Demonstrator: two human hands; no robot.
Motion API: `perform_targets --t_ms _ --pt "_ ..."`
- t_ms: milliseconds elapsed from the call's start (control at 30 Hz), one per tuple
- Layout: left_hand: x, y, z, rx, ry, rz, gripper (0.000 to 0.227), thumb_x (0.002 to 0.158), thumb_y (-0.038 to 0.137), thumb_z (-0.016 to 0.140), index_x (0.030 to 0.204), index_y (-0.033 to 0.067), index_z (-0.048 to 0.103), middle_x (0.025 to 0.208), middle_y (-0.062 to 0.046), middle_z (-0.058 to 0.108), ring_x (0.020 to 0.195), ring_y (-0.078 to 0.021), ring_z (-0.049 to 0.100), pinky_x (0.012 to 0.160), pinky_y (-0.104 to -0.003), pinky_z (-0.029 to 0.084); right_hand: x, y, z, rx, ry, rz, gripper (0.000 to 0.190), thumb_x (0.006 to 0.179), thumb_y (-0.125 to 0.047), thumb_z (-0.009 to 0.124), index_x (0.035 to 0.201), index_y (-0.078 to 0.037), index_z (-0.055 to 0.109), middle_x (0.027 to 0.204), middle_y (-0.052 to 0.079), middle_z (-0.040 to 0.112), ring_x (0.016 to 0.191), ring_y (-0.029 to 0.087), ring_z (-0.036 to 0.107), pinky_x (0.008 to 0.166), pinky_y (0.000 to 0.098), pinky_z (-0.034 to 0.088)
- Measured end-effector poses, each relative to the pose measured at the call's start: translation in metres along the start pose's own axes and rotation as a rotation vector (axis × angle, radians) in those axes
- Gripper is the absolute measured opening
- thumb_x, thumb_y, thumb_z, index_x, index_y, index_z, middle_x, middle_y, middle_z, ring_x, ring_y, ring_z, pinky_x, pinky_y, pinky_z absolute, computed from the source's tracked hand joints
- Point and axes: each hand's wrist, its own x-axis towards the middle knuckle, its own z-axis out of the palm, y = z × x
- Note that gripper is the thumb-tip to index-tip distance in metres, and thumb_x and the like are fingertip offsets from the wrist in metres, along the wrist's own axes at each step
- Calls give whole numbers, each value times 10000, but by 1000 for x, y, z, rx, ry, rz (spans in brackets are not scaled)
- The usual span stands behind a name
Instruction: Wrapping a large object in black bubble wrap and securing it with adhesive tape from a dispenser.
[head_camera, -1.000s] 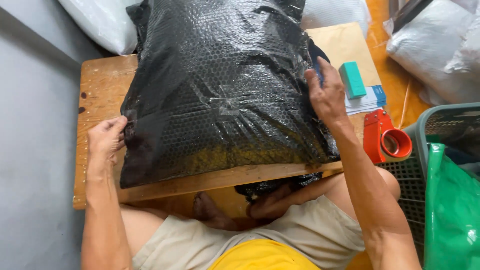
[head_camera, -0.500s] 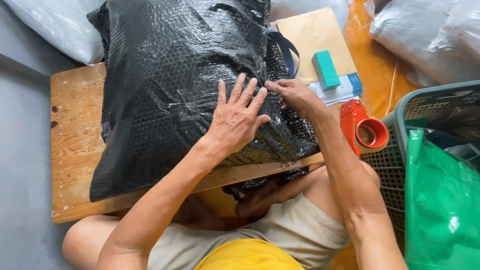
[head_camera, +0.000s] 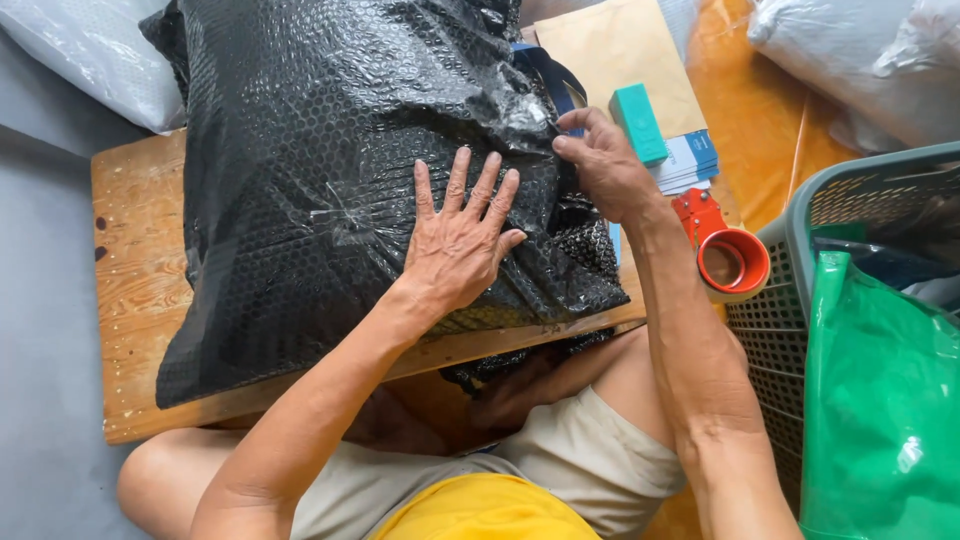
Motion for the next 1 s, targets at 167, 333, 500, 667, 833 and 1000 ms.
perform_targets --t_ms 167,333,500,667,833,1000 --pt "7 4 4 -48 44 -1 608 1104 406 431 1588 47 354 1651 -209 318 1544 -437 151 1154 -766 -23 -4 3 5 133 114 -25 284 1015 -152 665 1251 -51 543 992 88 714 893 190 749 743 377 662" --pt "15 11 10 -45 36 -7 604 1087 383 467 1570 30 382 1639 -205 345 1544 -431 166 1165 -756 -19 -13 -1 11 78 57 26 268 924 -157 790 1108 -8 664 907 106 747 803 180 769 685 336 661" --pt "21 4 25 -39 114 -15 563 1077 341 532 1550 57 420 1606 -194 401 1522 -412 259 1187 -714 96 -15 1 17 126 62 52 219 942 -195 770 1065 -21 719 842 108 746 738 191 777 654 327 665" --pt "39 -6 37 -137 338 -16 172 934 262 738 969 112 661 1231 -100 654 1342 -324 527 1127 -537 349 -24 6 21 149 5 30 325 987 -330 715 1096 -23 712 919 118 752 792 224 781 689 402 671" --pt "54 -8 49 -100 324 -36 198 968 305 680 928 178 534 978 1 591 1188 -225 577 1021 -451 389 -49 -27 37 61 -32 17 304 870 -101 828 1091 14 654 880 133 740 720 227 765 590 399 659" --pt "54 -2 45 -93 322 -54 186 980 315 628 955 198 485 890 23 538 1105 -207 587 970 -435 404 -52 -31 32 23 -12 -7 302 858 -46 817 1080 24 624 853 133 740 683 238 764 524 417 651"
